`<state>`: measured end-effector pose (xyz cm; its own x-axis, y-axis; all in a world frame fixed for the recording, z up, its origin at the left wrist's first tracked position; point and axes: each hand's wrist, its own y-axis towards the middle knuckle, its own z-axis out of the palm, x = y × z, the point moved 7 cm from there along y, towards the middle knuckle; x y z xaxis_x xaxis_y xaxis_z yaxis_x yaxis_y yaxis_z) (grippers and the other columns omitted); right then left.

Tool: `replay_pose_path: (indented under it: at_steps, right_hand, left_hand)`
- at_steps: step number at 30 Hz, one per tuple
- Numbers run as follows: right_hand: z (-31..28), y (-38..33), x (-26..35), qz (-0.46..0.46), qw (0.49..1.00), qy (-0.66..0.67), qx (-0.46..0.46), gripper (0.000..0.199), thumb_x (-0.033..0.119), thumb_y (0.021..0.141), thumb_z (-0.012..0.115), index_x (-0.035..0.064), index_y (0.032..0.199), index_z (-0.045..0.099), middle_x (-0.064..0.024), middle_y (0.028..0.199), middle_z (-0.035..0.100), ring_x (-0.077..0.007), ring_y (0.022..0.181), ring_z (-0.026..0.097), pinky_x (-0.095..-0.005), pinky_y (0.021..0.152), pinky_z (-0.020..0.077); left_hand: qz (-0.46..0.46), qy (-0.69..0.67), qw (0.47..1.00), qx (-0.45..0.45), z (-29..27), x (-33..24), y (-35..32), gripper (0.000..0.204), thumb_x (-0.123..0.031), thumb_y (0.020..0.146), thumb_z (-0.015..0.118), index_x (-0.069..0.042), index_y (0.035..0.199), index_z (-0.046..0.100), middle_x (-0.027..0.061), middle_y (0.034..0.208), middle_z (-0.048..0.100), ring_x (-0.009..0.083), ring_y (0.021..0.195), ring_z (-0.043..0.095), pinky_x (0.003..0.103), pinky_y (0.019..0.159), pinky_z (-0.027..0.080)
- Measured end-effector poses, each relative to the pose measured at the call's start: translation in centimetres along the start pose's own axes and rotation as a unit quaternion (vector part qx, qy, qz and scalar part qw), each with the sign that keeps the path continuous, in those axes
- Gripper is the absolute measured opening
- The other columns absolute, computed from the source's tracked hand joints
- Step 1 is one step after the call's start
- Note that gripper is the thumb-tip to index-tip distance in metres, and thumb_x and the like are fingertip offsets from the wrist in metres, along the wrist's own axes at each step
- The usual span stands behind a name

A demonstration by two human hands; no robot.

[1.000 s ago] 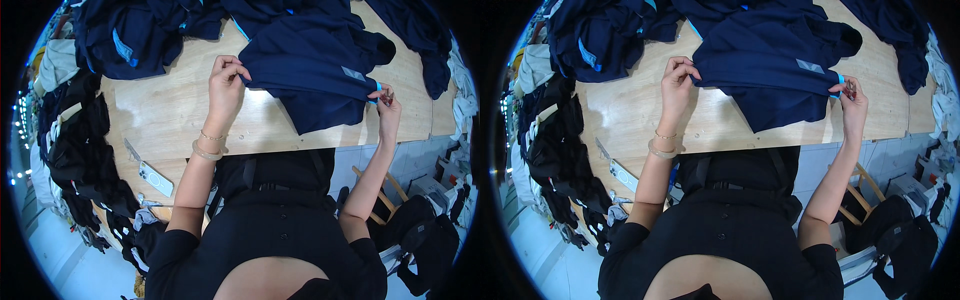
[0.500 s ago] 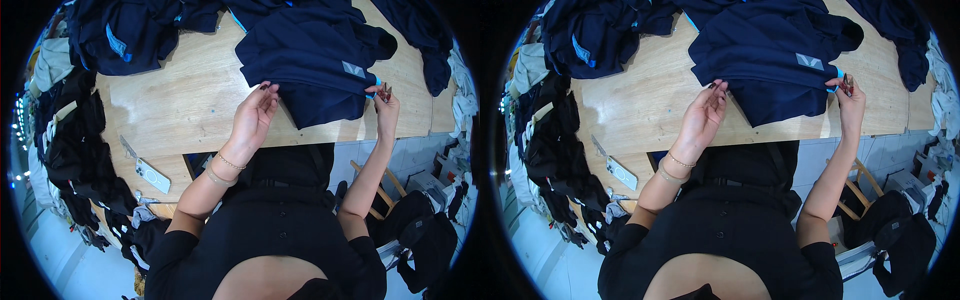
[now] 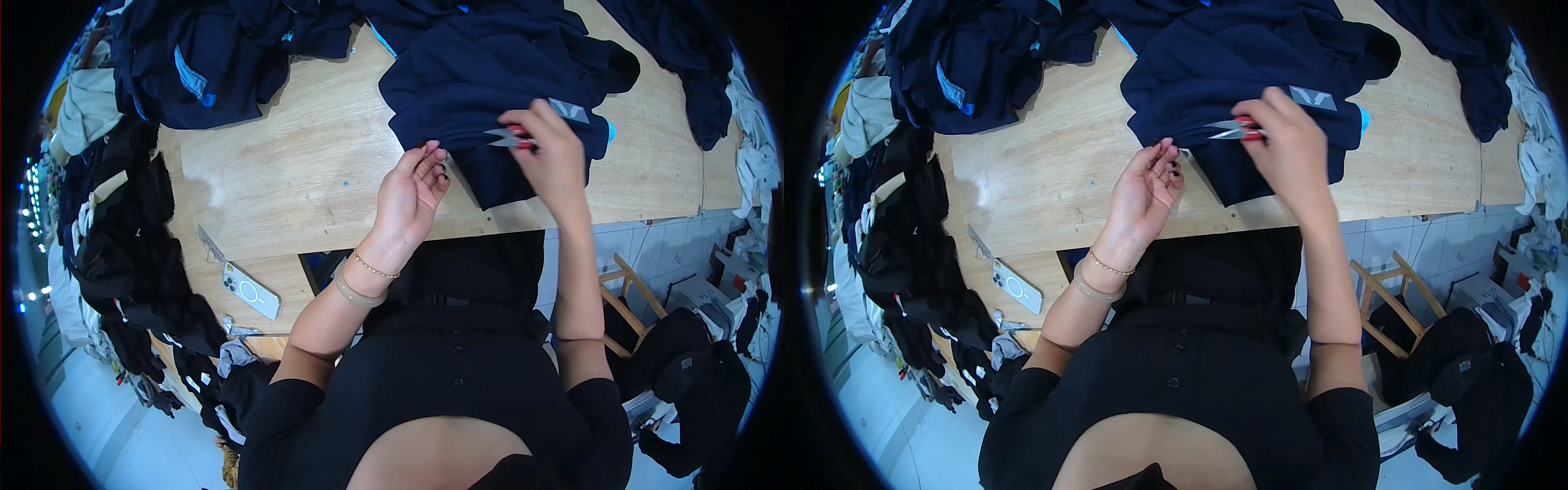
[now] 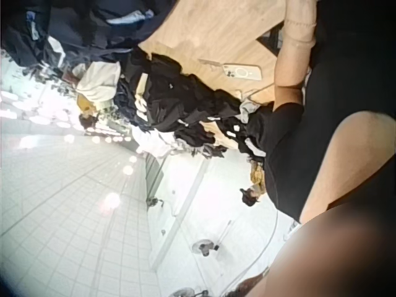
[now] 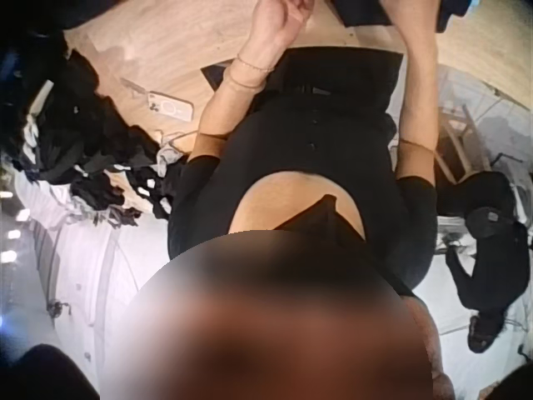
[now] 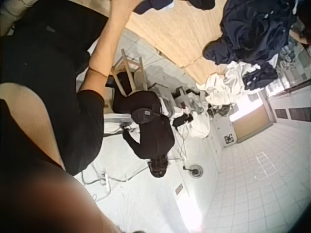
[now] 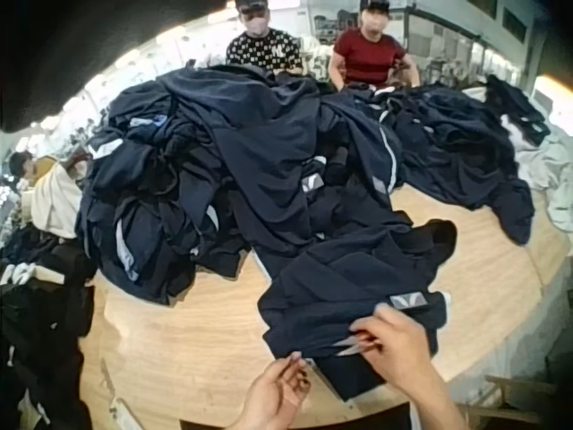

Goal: Trim loose threads from finished blue garments using small snips.

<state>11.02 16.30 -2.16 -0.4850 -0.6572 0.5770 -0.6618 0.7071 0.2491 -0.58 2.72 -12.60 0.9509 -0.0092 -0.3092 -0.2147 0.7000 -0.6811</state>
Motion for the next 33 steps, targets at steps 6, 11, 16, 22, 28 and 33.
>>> replay_pose_path:
  at_steps: [6, 11, 16, 22, 28, 33]
  right_hand:
    - [2.2, 0.9, 0.5, -0.044, 0.996, -0.072, 0.025, 0.022, 0.000, 0.067, 0.070, 0.0049, 0.087, 0.063, -0.0062, 0.080, 0.056, -0.0245, 0.078, 0.061, -0.0338, 0.066, 0.0486]
    - [-0.4, 0.7, 1.5, 0.069, 0.976, 0.205, 0.037, 0.020, -0.008, 0.070, 0.065, -0.0005, 0.089, 0.063, -0.0056, 0.076, 0.057, -0.0148, 0.068, 0.059, -0.0247, 0.063, 0.0439]
    - [-1.7, 0.1, 2.1, 0.093, 0.961, 0.258, 0.039, 0.016, -0.009, 0.072, 0.064, -0.0021, 0.087, 0.063, -0.0021, 0.076, 0.056, -0.0078, 0.069, 0.054, -0.0205, 0.064, 0.0415]
    - [-2.0, -0.5, 2.8, 0.127, 0.924, 0.359, 0.034, 0.013, -0.003, 0.082, 0.065, 0.0008, 0.093, 0.060, -0.0010, 0.079, 0.058, -0.0060, 0.072, 0.054, -0.0177, 0.064, 0.0409]
    - [-3.7, -0.6, 4.4, 0.098, 0.935, 0.340, -0.027, 0.011, 0.006, 0.085, 0.067, -0.0004, 0.093, 0.063, -0.0031, 0.077, 0.062, -0.0063, 0.066, 0.057, -0.0167, 0.059, 0.0415]
    - [-4.7, -0.5, 5.3, 0.077, 0.958, 0.271, -0.054, 0.009, 0.006, 0.085, 0.068, 0.0003, 0.092, 0.065, -0.0029, 0.074, 0.063, -0.0054, 0.063, 0.055, -0.0160, 0.056, 0.0389]
  left_hand:
    - [-0.045, 0.028, 0.997, 0.053, 1.3, 1.5, 0.2, 0.025, -0.018, 0.095, 0.052, -0.002, 0.113, 0.059, 0.0041, 0.095, 0.063, 0.0088, 0.078, 0.056, 0.023, 0.072, 0.049]
    - [-0.044, 0.006, 0.997, 0.066, 3.5, 1.0, -0.7, 0.021, -0.026, 0.093, 0.059, -0.008, 0.105, 0.059, 0.0034, 0.099, 0.063, 0.0102, 0.086, 0.059, 0.024, 0.072, 0.049]
    - [0.034, -0.033, 0.998, 0.032, 4.6, -1.8, -1.8, 0.016, -0.022, 0.091, 0.064, -0.009, 0.099, 0.058, 0.0026, 0.095, 0.062, 0.0105, 0.083, 0.060, 0.024, 0.070, 0.050]
    - [0.132, -0.037, 0.985, 0.107, 7.3, -4.2, -4.1, 0.012, -0.013, 0.093, 0.058, -0.004, 0.102, 0.058, 0.0045, 0.089, 0.064, 0.0130, 0.078, 0.064, 0.027, 0.079, 0.056]
    - [0.223, 0.022, 0.963, 0.151, 8.3, -5.5, -5.6, 0.016, -0.011, 0.094, 0.056, 0.000, 0.105, 0.060, 0.0088, 0.096, 0.066, 0.0173, 0.085, 0.067, 0.033, 0.085, 0.057]
    - [0.242, 0.051, 0.958, 0.147, 8.7, -5.5, -6.0, 0.015, -0.010, 0.095, 0.055, 0.002, 0.102, 0.061, 0.0106, 0.093, 0.066, 0.0185, 0.084, 0.067, 0.035, 0.083, 0.057]
